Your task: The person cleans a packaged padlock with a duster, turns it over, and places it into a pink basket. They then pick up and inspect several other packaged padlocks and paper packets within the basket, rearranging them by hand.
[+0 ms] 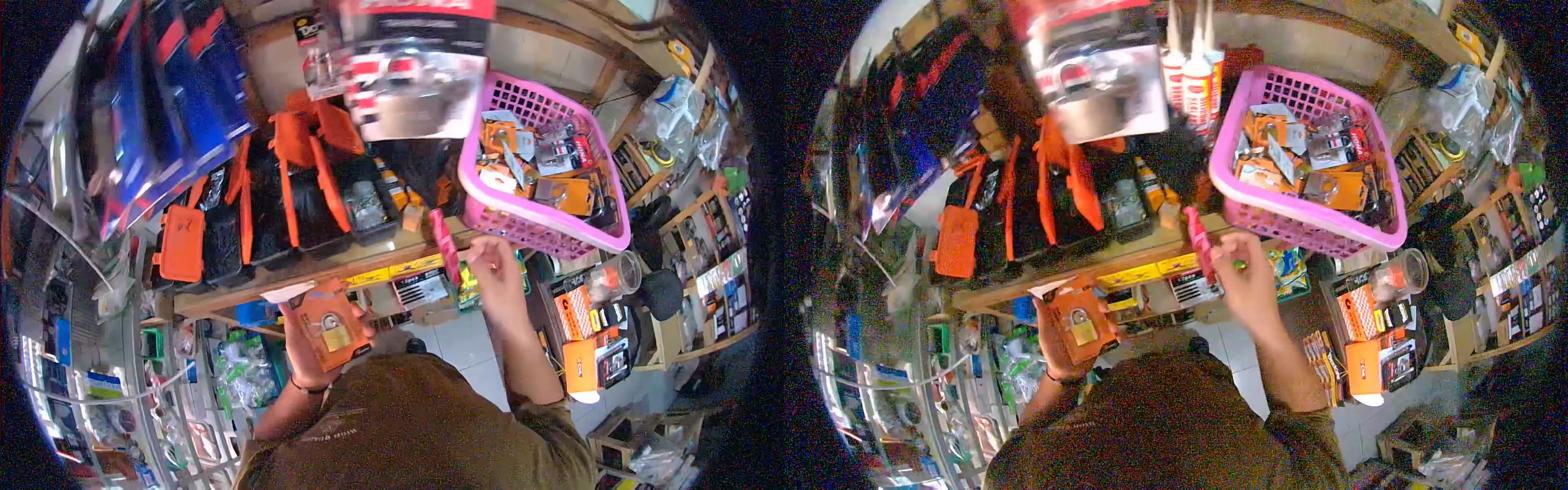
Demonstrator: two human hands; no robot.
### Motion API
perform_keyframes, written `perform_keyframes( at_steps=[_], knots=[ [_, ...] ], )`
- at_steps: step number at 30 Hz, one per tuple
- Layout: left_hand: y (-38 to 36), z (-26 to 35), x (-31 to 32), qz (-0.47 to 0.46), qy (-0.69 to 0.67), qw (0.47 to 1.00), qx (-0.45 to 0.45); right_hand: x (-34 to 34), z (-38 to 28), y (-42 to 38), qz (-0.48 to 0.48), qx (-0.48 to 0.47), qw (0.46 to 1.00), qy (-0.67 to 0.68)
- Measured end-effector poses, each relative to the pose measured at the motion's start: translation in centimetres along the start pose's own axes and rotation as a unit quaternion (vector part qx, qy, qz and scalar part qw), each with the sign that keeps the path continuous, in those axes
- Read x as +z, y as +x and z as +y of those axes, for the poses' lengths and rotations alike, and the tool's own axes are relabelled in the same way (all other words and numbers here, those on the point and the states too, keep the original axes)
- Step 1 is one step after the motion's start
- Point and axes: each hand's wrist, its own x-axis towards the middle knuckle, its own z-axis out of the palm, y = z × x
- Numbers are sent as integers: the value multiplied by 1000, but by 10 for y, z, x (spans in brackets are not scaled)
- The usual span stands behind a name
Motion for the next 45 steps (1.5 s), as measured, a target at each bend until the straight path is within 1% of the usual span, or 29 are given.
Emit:
perform_keyframes(
  at_steps=[2, 4, 6, 8, 10, 12, 13, 14, 15, 19, 21, 23, 25, 28, 30, 31, 32, 33, 34, 35, 36, 37, 38, 39, 40, 42, 43, 44, 45],
  knots=[
    [-19, 4, -23, 17, 1, 1000, 11, 11, 8, 5, 28, 114, 986, 120],
    [-35, 8, -43, 48, -50, 997, -17, 18, 20, 14, 30, 133, 985, 103],
    [-48, 9, -53, 76, -78, 994, -11, 24, 22, 22, -6, 220, 970, 102],
    [-56, 11, -67, 88, -103, 990, -41, 31, 29, 29, 13, 199, 976, 85],
    [-56, 14, -67, 67, -122, 990, -36, 36, 27, 37, -15, 243, 962, 127],
    [-56, 17, -70, 96, -78, 990, -61, 42, 22, 44, -3, 245, 960, 133],
    [-51, 17, -67, 51, -58, 996, -50, 40, 23, 47, -10, 247, 965, 92],
    [-48, 17, -69, 50, -59, 996, -51, 40, 25, 49, -16, 247, 967, 53],
    [-44, 15, -74, 55, -41, 996, -50, 43, 29, 47, 8, 198, 980, 35],
    [-39, 13, -79, 41, -45, 997, -54, 44, 26, 28, 1, 153, 988, -8],
    [-38, 13, -83, 40, -49, 996, -55, 40, 18, 4, -37, 110, 991, -67],
    [-35, 14, -84, 27, -63, 996, -54, 38, 3, -26, -35, 180, 983, 23],
    [-31, 14, -82, 21, -59, 997, -39, 27, 17, -57, -55, 146, 986, 58],
    [-27, 15, -82, 11, -54, 998, -32, 18, 24, -97, -81, 241, 957, 142],
    [-23, 12, -86, 35, -59, 997, -28, 4, 38, -128, -109, 297, 930, 186],
    [-20, 14, -85, 12, -64, 998, -25, 2, 34, -140, -118, 296, 948, 18],
    [-16, 14, -81, 13, -70, 997, -25, -1, 30, -151, -126, 286, 938, -151],
    [-12, 12, -77, 28, -64, 997, 23, -11, 56, -174, -147, 237, 938, -207],
    [-10, 12, -73, 46, -59, 995, 71, -7, 58, -178, -171, 187, 931, -262],
    [-11, 14, -68, 18, -82, 993, 88, -10, 56, -182, -178, -70, 903, -384],
    [-8, 13, -60, 112, -102, 984, 90, -6, 49, -178, -187, -67, 901, -386],
    [14, 9, -87, 165, 218, 957, 97, -3, 45, -174, -236, 76, 915, -318],
    [29, 3, -116, 199, 517, 828, 88, -2, 43, -174, -277, 218, 904, -242],
    [13, 7, -104, 54, 185, 981, 29, -3, 68, -185, -269, 152, 923, -230],
    [-4, 16, -84, -100, -176, 979, -30, -1, 72, -187, -274, 156, 921, -230],
    [-12, 24, -66, 19, -180, 975, 127, 7, 74, -187, -239, 285, 895, -245],
    [-11, 25, -61, -89, -275, 951, 110, 14, 74, -189, -210, 308, 910, -182],
    [-15, 28, -50, -57, -115, 983, 128, 16, 70, -187, -214, 307, 909, -186],
    [-13, 25, -60, -86, -160, 973, 142, 19, 63, -185, -268, 282, 877, -281]
  ],
)
